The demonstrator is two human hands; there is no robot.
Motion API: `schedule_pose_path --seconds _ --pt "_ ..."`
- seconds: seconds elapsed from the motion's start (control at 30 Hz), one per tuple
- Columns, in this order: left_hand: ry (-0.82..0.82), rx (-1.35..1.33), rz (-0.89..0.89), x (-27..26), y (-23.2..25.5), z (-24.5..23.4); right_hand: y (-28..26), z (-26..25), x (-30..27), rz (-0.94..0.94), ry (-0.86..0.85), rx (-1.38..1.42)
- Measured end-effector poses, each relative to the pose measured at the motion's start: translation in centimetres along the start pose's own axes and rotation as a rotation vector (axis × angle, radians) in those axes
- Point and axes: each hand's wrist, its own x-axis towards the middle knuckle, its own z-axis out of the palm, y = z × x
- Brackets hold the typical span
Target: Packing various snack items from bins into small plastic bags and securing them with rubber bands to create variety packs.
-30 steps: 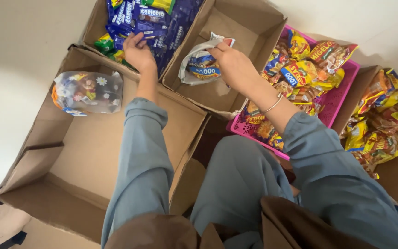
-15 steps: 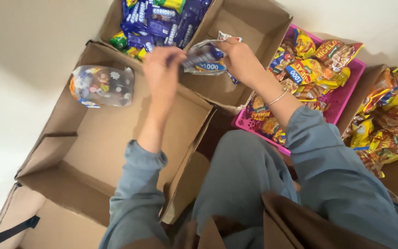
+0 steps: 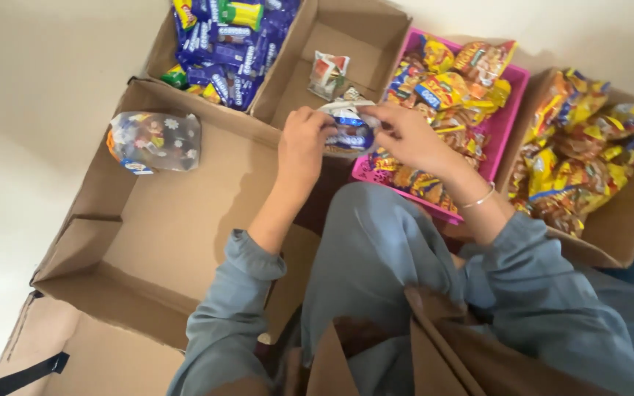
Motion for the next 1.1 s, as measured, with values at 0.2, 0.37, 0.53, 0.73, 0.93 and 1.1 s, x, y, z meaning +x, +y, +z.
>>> schedule_pose_path --seconds 0.2,0.37,0.53,0.73,0.93,1.1 --pt "-0.104 0.154 0.174 -1.6 7.9 -0.5 -1.1 -1.6 -7.9 0.079 0.301 -0.162" --pt "-0.185 0.107 0.327 -3.0 15.6 -2.3 -4.8 -5.8 -15.1 0.145 0.437 -0.277" --pt "-0.194 -0.043 0.437 -5.8 21.4 -1.2 -8.0 -9.0 -23.7 0.245 0.53 -0.408" --pt "-0.268 -0.144 0.416 -9.9 26.2 2.4 -11.0 -10.5 -33.8 0.434 0.639 -0.197" --pt "-0.88 -0.87 -0.129 -12.8 28.6 6.9 -13.0 -10.6 -41.1 0.655 0.819 0.019" --pt "-0.931 -1.227 -0.241 -15.0 29.0 9.6 -15.2 -10.9 -45.0 0.613 0.861 0.356"
